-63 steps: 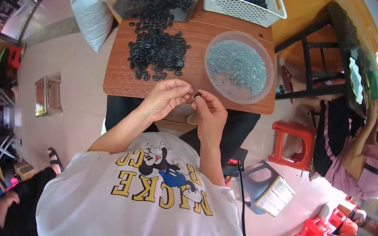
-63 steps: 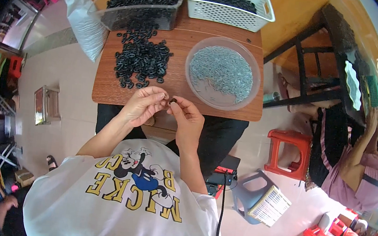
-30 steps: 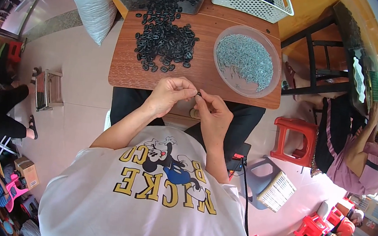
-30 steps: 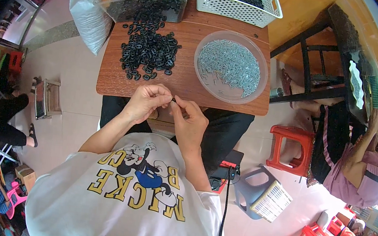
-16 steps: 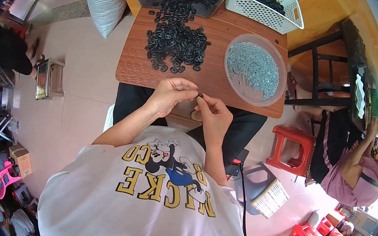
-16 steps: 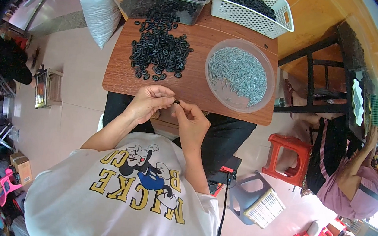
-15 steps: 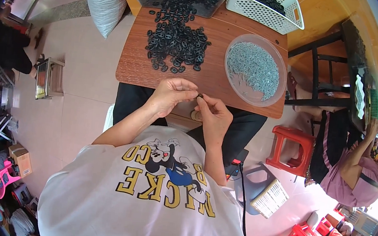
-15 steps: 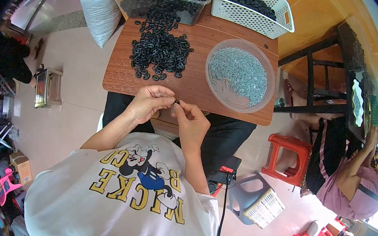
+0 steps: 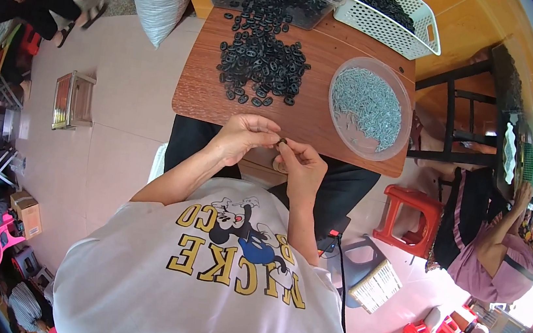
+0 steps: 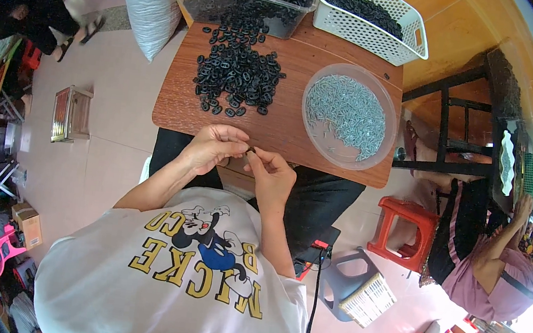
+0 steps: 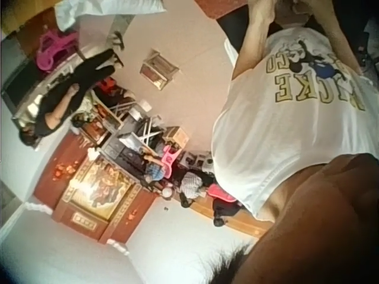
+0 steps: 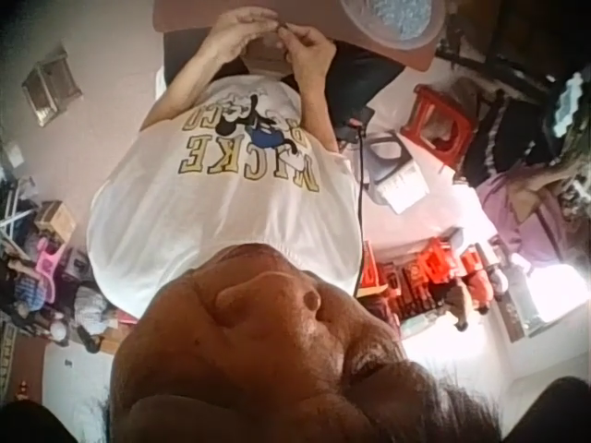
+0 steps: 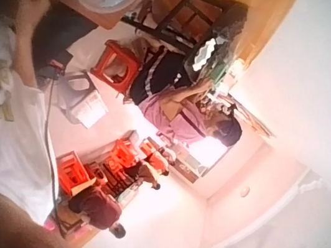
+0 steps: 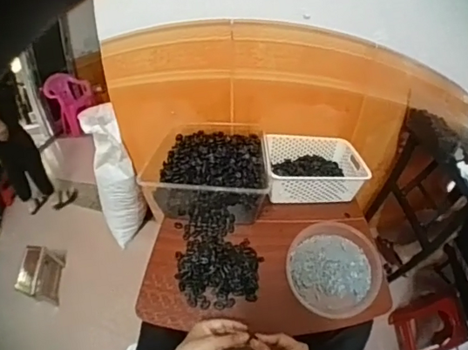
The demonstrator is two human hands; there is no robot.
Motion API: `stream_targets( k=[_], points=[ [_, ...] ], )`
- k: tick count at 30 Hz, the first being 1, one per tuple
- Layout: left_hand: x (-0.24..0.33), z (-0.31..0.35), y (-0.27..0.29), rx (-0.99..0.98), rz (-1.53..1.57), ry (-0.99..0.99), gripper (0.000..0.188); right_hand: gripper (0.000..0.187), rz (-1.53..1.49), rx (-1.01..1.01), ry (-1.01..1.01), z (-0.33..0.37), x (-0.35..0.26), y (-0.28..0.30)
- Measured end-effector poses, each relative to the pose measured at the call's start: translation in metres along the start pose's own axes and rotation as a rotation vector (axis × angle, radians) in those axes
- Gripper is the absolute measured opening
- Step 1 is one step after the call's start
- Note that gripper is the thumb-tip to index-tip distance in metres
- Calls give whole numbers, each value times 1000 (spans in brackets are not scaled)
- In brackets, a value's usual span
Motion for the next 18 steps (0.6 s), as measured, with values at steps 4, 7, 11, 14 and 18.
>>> stream_targets(
  k=[4, 7, 11, 14, 18],
  points=[
    [-1, -2, 9, 1, 98, 1, 24, 11, -14, 13, 3, -2, -3, 4],
    [5, -2, 7, -3, 104, 2, 25, 11, 10, 32, 40, 0, -10, 6],
    [5, -1, 3, -16, 113, 5, 24, 11, 8, 3, -2, 3, -11, 2],
    [1, 0, 2, -14, 118, 15, 23, 11, -18, -12, -17, 4, -9, -1],
    [0, 0, -1, -37, 134, 19, 22, 12, 23, -17, -15, 5, -10, -1]
  ],
)
Point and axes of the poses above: each hand's wrist, its own z-axis away from the middle knuckle, its own y-axis out of the back of the hand, x = y × z, the point moved 9 cm from there along -z, towards the middle knuckle, and after that the axes turned 11 degrees about -y, right-handed, at the moved point
